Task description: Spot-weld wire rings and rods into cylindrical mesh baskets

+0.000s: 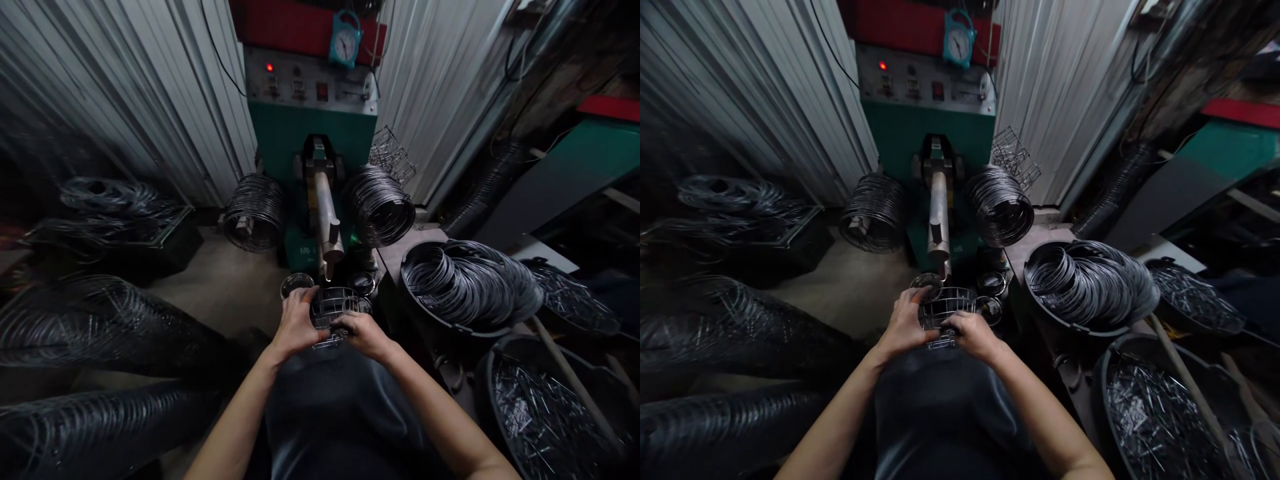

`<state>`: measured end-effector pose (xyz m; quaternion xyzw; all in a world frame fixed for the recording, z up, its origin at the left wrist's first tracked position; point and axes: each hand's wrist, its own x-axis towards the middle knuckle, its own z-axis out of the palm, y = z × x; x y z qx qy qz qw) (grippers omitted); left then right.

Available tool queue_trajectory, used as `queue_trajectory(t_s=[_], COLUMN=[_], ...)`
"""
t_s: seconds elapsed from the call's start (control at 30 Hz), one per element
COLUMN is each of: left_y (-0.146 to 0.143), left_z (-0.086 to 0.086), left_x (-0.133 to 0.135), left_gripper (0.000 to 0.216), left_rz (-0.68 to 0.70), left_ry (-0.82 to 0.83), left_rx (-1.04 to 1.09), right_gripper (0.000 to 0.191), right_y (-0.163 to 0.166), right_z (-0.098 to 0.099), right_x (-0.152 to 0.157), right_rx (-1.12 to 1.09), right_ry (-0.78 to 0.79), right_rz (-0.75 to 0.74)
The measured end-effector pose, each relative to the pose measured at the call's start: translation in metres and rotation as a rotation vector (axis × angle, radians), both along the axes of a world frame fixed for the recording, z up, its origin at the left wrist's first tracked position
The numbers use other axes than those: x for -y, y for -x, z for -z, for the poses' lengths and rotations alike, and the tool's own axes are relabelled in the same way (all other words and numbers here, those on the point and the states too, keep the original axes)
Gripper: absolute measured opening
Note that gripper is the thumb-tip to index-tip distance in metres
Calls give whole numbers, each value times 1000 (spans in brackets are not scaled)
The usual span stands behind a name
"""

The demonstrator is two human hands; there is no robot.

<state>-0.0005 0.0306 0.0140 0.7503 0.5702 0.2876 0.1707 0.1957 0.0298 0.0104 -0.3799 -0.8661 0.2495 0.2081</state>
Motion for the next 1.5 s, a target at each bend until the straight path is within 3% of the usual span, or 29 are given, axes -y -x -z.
queue_trajectory(t_s=[0.27,0.63,0.87,1.1,1.27,1.5], left_y=[7,9,5,2,4,5], left_z=[3,-6,-9,-9,-3,-10], left_x=[-13,-44,-44,-64,-70,-81], left_gripper=[85,80,82,80,82,82], left_rz=[11,-54,-116,-176,-165,-232], left_ry=[25,92,109,158,132,169], left_rx=[4,32,10,-4,57,36], right_gripper=[41,31,31,30,27,39], right_y=[6,17,19,24,9,-27], right_z=[0,-17,-11,-7,4,52], right_x=[-10,-40,-38,-52,-28,18], right_rx=[50,59,63,-8,-347,-384], right_ry=[-39,-66,-109,-127,-156,186], right_rz=[-5,47,133,234,379,581])
